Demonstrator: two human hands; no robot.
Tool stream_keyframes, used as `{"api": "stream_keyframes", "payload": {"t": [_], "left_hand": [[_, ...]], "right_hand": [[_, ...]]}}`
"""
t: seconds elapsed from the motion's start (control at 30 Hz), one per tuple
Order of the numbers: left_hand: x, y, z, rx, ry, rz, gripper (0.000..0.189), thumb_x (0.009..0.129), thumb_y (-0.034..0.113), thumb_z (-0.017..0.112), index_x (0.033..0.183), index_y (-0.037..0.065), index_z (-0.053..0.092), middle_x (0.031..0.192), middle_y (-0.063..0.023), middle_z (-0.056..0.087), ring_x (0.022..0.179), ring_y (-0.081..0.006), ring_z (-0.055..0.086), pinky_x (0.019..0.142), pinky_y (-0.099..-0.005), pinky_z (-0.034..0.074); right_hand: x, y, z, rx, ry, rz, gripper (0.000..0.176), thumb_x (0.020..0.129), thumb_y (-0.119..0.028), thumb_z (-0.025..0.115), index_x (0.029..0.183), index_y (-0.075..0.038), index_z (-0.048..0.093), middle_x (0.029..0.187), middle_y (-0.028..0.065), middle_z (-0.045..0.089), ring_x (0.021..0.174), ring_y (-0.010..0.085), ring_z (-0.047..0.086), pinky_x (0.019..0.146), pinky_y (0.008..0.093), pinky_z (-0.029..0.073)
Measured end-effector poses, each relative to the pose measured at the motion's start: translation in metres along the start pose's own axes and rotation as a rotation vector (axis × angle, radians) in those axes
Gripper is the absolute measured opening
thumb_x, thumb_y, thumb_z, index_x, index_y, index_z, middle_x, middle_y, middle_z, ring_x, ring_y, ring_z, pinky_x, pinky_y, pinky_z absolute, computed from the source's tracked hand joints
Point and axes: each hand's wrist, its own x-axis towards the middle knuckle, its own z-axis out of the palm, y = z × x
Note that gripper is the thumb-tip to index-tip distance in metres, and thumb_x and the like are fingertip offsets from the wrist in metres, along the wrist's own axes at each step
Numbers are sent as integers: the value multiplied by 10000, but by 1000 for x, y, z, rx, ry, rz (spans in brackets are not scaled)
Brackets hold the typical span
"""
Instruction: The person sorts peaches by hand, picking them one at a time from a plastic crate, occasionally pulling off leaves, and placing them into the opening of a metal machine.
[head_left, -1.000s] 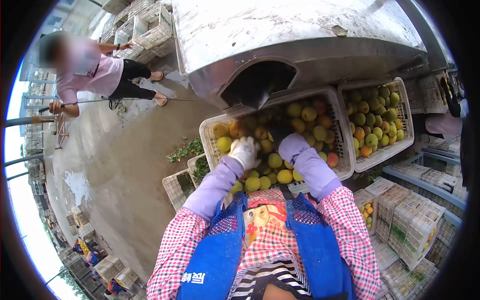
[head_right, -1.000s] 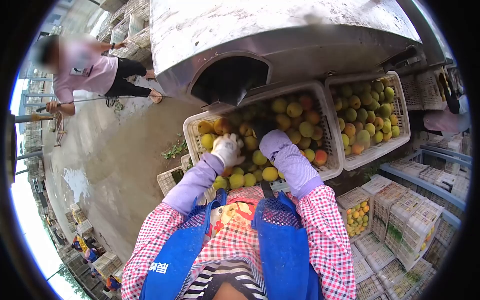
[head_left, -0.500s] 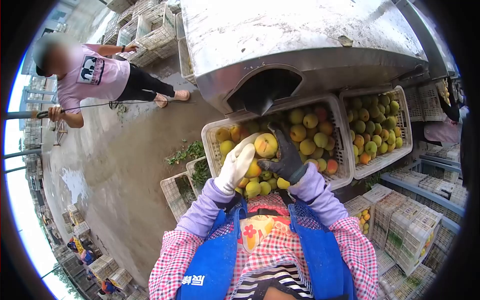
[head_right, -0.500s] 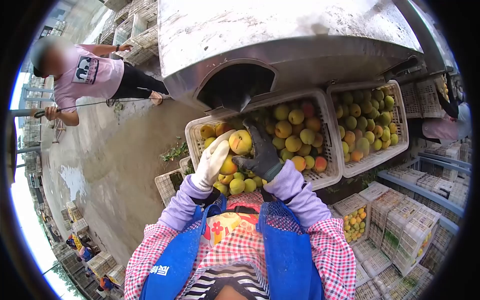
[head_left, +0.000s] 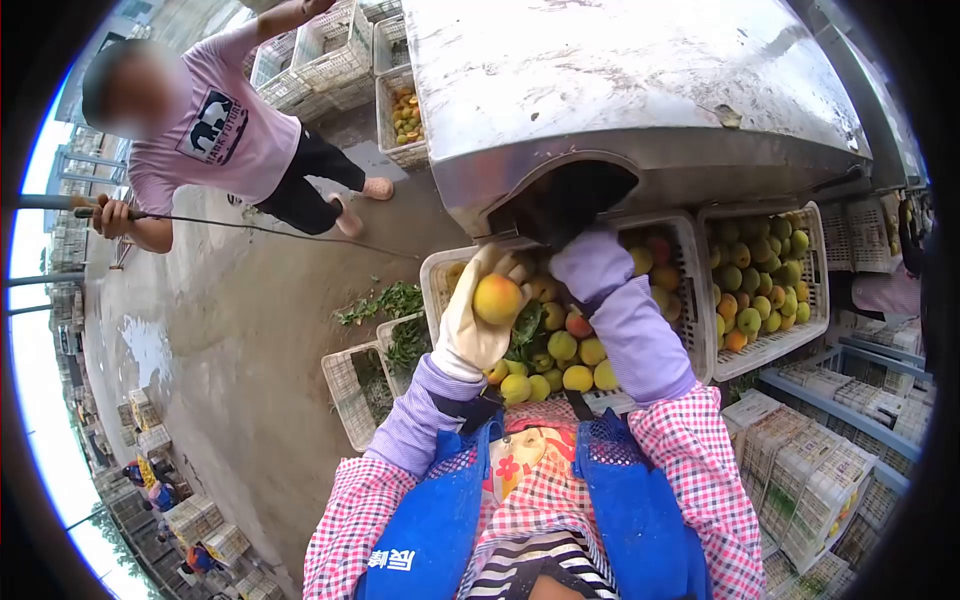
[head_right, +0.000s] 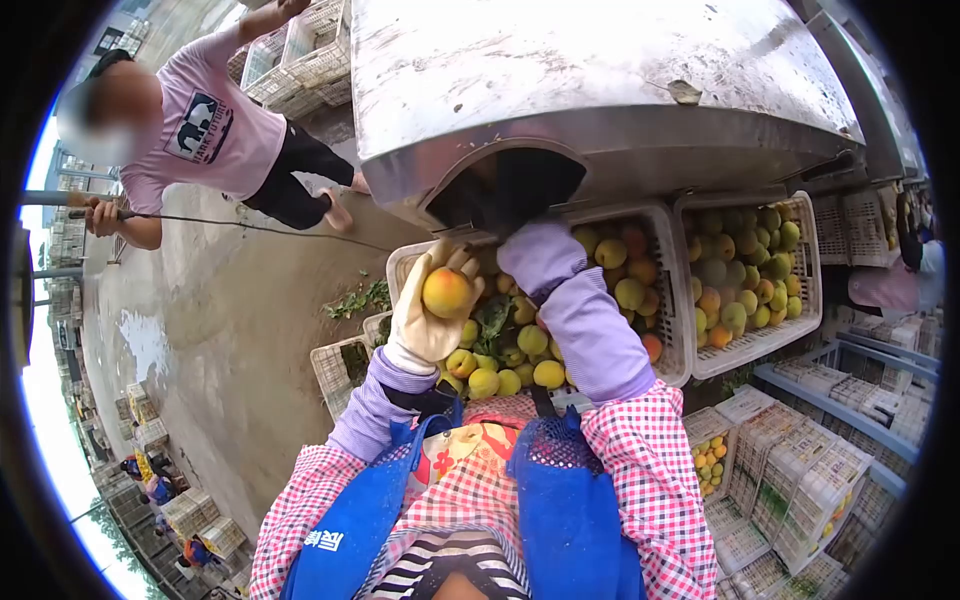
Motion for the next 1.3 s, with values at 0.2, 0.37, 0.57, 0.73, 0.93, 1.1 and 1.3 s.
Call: {"api": "stream_keyframes", "payload": {"t": [0.2, 0.37, 0.57, 0.73, 0.93, 1.1, 1.3], "left_hand": [[-8, 1, 17, 646, -189, 396, 452, 1073, 145, 461, 1499, -4, 430, 1306, -165, 644, 1173, -241, 641, 1052, -389, 504], [-6, -14, 1, 1429, -255, 936, 437, 1098, 140, 432, 1482, -68, 411, 1364, -207, 603, 1185, -259, 640, 1036, -355, 519], [9, -16, 2, 836, -53, 290, 497, 1092, 363, 416, 1462, 38, 487, 1370, -127, 592, 1226, -235, 591, 1057, -362, 461], [2, -1, -22, 650, 157, 229, 613, 1047, 490, 501, 1535, 124, 443, 1508, -116, 498, 1277, -251, 546, 1078, -380, 417], [23, -5, -72, 2031, -176, 1030, 355, 975, 151, 550, 1281, -8, 631, 1222, -240, 666, 1151, -367, 640, 1002, -421, 499], [8, -36, -73, 2199, -165, 105, 440, 938, 265, 621, 1301, 17, 638, 1275, -219, 662, 1183, -375, 638, 1013, -464, 503], [48, -54, -125, 2444, -161, -126, 282, 902, 202, 669, 1130, 49, 729, 913, -150, 731, 886, -327, 725, 762, -430, 579]], "right_hand": [[-51, -53, -5, 55, 48, -119, 801, 761, -597, 778, 1290, -19, 611, 1513, 195, 460, 1393, 460, 411, 1073, 606, 359], [-98, -55, 22, -100, 132, -138, 791, 757, -608, 728, 1293, -41, 596, 1438, 155, 509, 1418, 434, 387, 1084, 675, 300], [-76, -48, 14, -206, 272, -123, 666, 772, -530, 751, 1215, -46, 637, 1343, 151, 559, 1290, 445, 484, 1077, 635, 345], [7, -30, 7, -424, 317, -139, 549, 816, -430, 757, 1215, -65, 665, 1147, 175, 638, 1136, 416, 599, 968, 553, 476], [31, 2, 5, -170, 51, -23, 516, 823, -361, 752, 1225, -51, 664, 1069, 181, 670, 1034, 395, 650, 899, 497, 522], [-89, 46, 36, -227, -176, -71, 464, 797, -274, 759, 1197, -58, 664, 1039, 186, 686, 966, 372, 682, 847, 463, 551], [-148, 88, 105, -506, -695, 298, 549, 746, -271, 813, 1213, -39, 640, 1199, 199, 651, 1098, 347, 654, 929, 472, 537]]}}
